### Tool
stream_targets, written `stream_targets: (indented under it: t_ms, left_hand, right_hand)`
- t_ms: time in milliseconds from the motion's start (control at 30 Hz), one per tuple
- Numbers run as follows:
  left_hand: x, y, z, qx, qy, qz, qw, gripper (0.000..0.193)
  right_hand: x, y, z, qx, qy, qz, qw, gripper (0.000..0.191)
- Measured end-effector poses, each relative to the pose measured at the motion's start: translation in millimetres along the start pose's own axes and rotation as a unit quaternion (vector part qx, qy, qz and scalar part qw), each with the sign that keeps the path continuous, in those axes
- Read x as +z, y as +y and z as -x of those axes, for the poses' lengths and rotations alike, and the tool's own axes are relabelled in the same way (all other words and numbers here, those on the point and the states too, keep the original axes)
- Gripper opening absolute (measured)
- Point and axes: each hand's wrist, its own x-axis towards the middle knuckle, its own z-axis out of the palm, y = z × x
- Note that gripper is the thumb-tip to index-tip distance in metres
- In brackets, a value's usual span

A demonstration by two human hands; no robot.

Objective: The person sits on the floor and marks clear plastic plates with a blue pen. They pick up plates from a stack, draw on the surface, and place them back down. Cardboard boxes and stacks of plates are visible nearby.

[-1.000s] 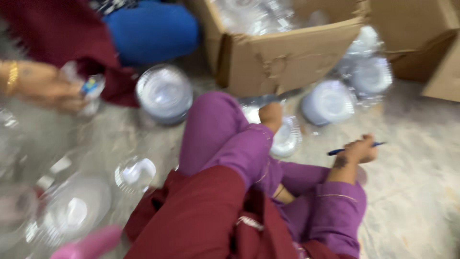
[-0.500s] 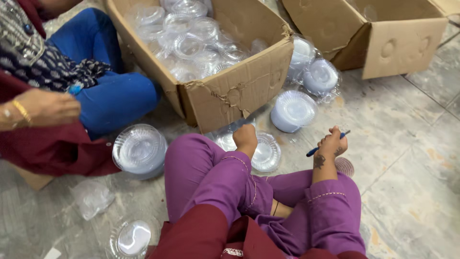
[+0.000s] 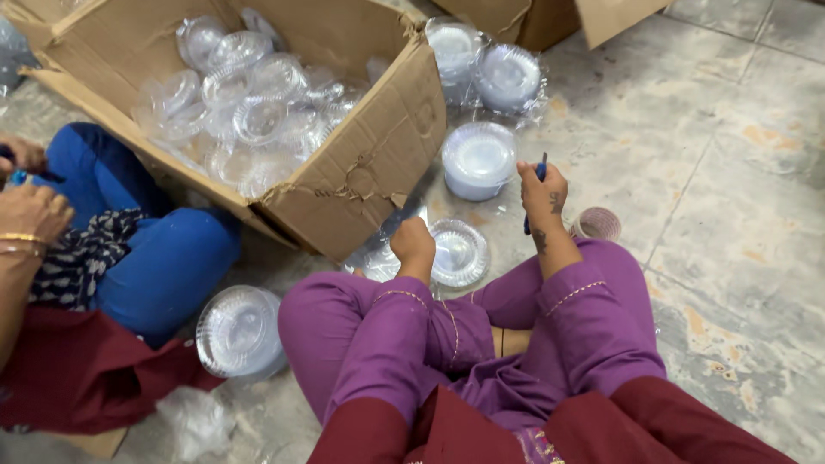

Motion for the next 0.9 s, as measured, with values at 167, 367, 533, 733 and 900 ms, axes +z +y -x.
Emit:
stream_targets:
  t_ms: [167,367,533,733,900]
  left_hand:
    - [2,1,2,0.007,0.009,0.054,0.998,0.015]
    - [-2,6,-3,-0.002,0.048,0.199,0.979,0.021]
    - [-2,-3,-19,0.091,0.149,0.303,0.937,0.018]
    - [-5,-4,-27,0.036,0.141,0.424,0.894,0.02]
    - [-1,4,-27,0.008,0.146,0.5,0.854,0.021]
  right_hand:
    - [0,6,1,-0.095,-0.111,0.224,0.964,0.03]
    - [-1,24,5,-0.241,-0.26,0.39,0.85,0.047]
    - [6,23,5,-0.114,-0.323,0.347,0.873,0.04]
    - [11,11,6,0.054,-0.287,0.167,0.942,0.042]
    - [13,20,5,-0.03,-0.224,0.081,0.971,0.039]
